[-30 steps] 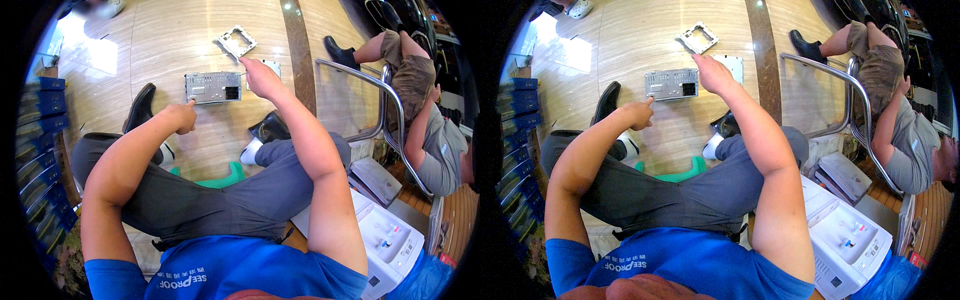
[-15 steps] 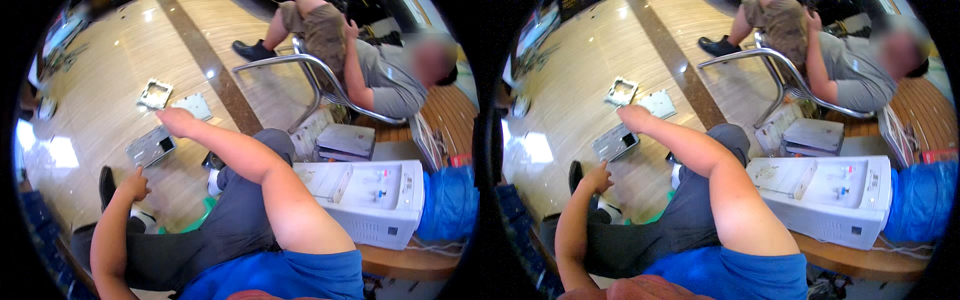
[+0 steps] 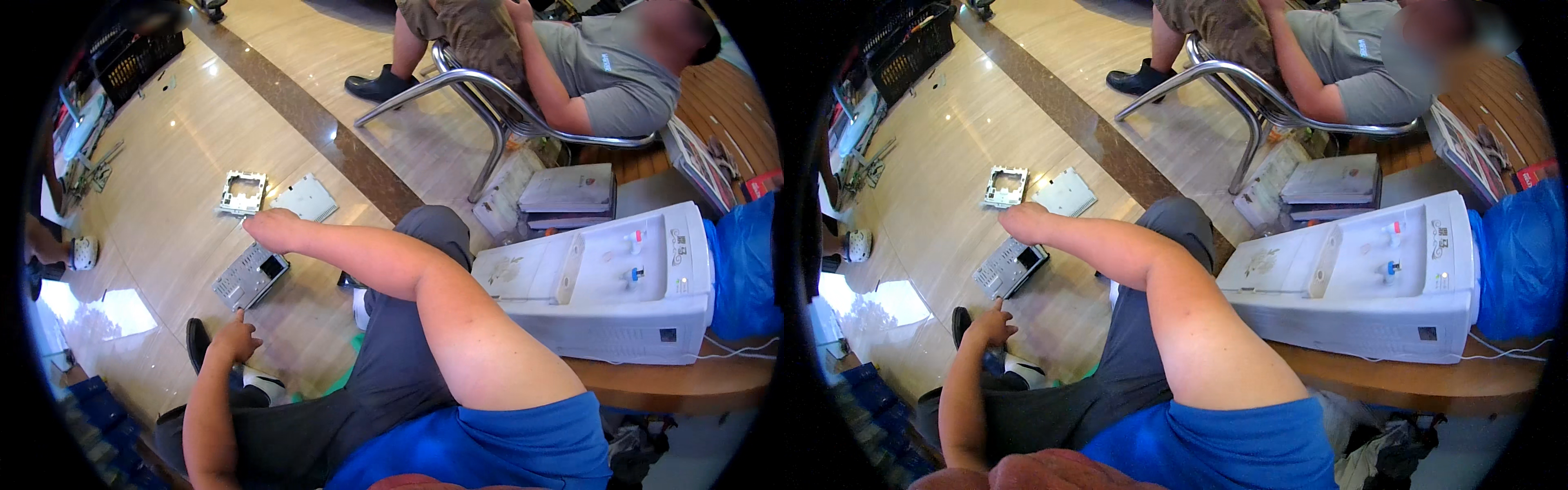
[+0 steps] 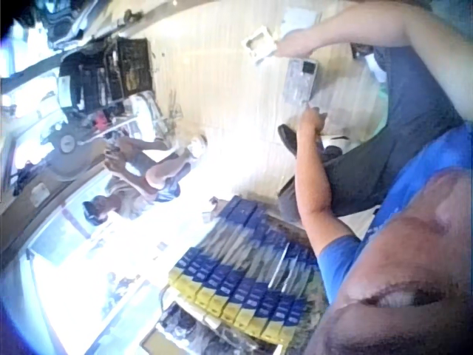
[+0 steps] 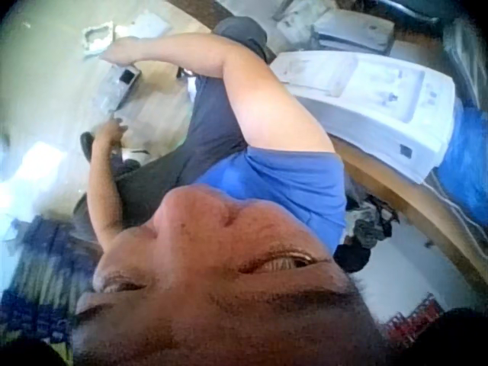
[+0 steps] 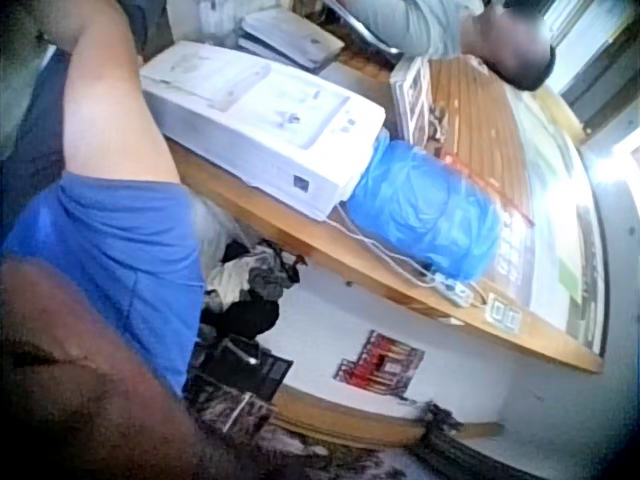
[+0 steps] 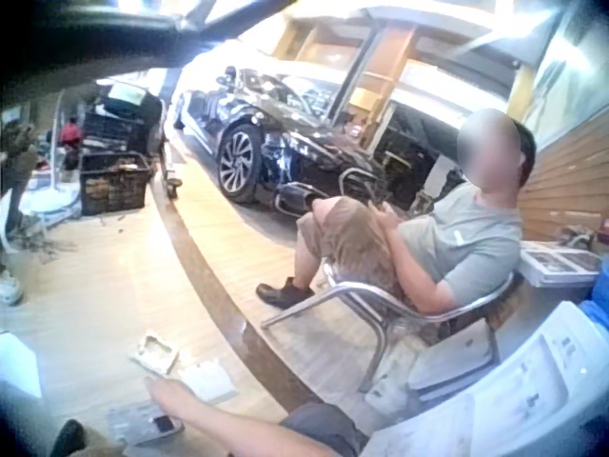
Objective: The person works on a car audio head unit by hand while sitting on a stool, pointing at different parts of the device's rear panel and housing.
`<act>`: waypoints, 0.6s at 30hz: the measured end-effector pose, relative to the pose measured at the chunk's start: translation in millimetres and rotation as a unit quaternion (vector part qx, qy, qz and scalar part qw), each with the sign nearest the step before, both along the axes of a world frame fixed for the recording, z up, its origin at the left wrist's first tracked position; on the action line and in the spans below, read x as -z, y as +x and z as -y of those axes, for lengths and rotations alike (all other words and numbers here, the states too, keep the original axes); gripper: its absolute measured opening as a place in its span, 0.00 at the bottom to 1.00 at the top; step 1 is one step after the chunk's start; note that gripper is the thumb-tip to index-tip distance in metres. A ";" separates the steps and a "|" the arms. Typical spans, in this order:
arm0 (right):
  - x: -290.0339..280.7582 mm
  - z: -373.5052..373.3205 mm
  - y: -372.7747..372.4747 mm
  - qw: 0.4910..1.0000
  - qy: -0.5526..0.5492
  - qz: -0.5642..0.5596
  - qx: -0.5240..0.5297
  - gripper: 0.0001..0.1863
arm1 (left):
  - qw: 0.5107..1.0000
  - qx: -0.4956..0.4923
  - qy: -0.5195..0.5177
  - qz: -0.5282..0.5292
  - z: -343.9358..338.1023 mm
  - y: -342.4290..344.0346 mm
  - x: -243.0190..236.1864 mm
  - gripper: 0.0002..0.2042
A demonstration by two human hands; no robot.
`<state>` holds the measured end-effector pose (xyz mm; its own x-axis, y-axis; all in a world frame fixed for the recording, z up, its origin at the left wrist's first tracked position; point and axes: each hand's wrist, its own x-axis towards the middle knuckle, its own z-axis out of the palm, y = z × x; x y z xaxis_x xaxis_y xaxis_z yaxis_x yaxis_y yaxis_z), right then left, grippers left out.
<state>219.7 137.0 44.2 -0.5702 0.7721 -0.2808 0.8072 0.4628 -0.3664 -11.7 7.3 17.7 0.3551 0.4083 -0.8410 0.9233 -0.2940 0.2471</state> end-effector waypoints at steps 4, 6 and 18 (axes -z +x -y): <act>-3.4 6.5 0.1 1.000 0.014 -0.019 -0.015 0.11 | 1.000 -0.003 0.001 0.005 1.6 -3.4 7.5 0.24; -5.8 5.5 -1.2 1.000 -0.003 -0.016 -0.013 0.15 | 1.000 0.007 0.004 0.005 1.1 -3.6 7.4 0.24; 3.0 3.9 -8.0 0.999 0.020 -0.028 -0.035 0.10 | 1.000 -0.004 0.011 0.011 6.1 -9.0 -0.7 0.24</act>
